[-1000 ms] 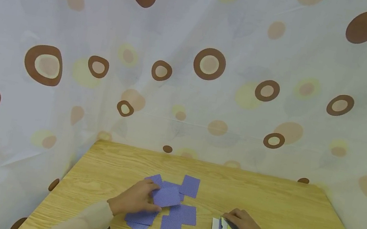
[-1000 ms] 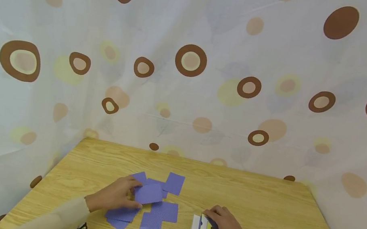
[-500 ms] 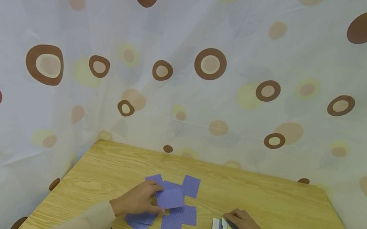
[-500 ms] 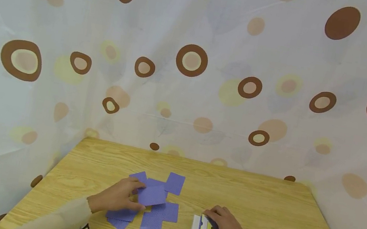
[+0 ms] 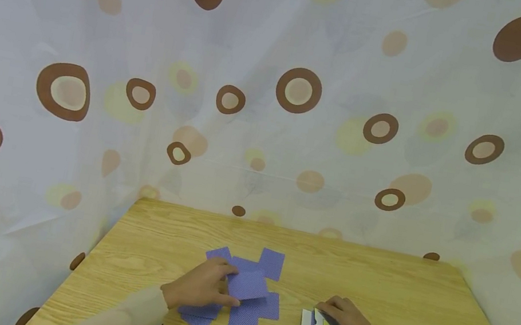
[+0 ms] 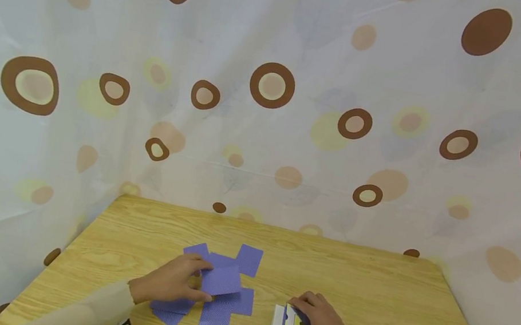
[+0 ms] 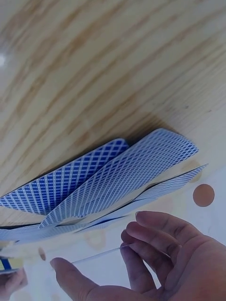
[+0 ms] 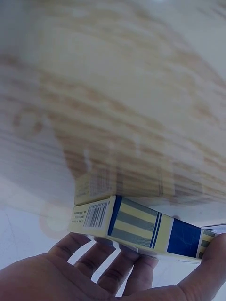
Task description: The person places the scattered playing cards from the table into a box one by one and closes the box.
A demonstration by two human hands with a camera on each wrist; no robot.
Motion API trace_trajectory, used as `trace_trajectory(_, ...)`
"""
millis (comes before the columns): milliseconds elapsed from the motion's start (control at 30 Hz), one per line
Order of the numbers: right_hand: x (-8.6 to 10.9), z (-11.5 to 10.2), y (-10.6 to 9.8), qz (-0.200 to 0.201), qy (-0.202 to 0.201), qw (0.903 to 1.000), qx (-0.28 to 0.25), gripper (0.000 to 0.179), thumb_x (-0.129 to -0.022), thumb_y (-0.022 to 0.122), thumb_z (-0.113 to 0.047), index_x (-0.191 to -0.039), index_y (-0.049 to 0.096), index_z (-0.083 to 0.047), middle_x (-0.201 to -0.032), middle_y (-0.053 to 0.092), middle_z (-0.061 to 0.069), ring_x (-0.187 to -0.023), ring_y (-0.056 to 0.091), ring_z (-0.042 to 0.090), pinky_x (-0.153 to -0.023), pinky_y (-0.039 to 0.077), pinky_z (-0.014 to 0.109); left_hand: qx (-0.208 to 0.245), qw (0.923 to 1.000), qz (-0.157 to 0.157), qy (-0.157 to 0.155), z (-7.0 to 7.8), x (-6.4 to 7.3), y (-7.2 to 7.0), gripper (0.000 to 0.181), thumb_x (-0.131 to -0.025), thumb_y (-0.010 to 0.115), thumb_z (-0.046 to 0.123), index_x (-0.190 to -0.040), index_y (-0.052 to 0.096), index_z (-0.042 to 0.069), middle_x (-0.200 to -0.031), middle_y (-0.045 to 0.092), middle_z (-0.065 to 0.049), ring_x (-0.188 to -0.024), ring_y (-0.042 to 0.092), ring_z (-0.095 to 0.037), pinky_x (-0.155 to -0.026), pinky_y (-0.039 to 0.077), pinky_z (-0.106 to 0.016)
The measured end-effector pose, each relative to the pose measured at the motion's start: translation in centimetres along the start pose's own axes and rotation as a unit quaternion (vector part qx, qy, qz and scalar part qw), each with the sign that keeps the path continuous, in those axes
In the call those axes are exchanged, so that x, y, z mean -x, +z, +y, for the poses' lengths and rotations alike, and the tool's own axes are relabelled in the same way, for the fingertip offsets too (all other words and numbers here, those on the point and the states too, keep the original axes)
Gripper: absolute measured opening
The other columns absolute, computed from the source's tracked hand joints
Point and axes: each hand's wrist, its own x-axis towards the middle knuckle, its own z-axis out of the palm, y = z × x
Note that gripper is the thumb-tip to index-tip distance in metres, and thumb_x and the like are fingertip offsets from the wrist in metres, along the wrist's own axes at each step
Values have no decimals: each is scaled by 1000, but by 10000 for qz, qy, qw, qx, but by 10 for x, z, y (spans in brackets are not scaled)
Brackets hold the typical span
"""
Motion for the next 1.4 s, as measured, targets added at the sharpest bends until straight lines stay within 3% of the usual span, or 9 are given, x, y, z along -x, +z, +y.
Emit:
trace_trajectory(500,-1,1,-1,28,-83,9999,82,75,-85,74,-67,-134,66,-10,-122,55,-8,-108,53,13,-89,54,44,56,9999,-106,46,12,-5,1,77,-85,80,56,-136,64,1,-130,65,-8,-111,60,-15,-96,52,-33)
trace_trajectory(800,0,1,-1,74,-186,9998,44,74,-85,74,-65,-134,67,-9,-122,56,-7,-106,53,13,-86,54,41,46,9997,-81,244,16,-7,4,76,-85,80,56,-134,65,0,-131,65,-9,-119,58,-19,-101,50,-35)
trace_trajectory(1000,0,3,2,33,-84,9999,49,76,-84,73,-68,-134,67,-10,-122,55,-10,-106,51,10,-87,53,38,-73,9991,-157,375,18,-8,7,75,-86,79,57,-133,66,1,-126,65,-7,-113,58,-15,-96,51,-31)
trace_trajectory(1233,-1,2,2,-48,32,10000,23,77,-84,74,-68,-134,67,-11,-122,55,-11,-105,49,8,-86,52,36,-205,9989,-232,352,25,-11,8,74,-86,79,57,-135,66,3,-129,65,-5,-119,58,-17,-102,49,-32)
trace_trajectory(1400,0,2,2,-43,34,10000,19,76,-84,74,-68,-134,67,-11,-122,55,-10,-106,50,9,-87,52,38,-79,9990,-255,349,30,-11,8,74,-85,80,56,-135,65,3,-128,65,-4,-117,59,-15,-99,50,-30)
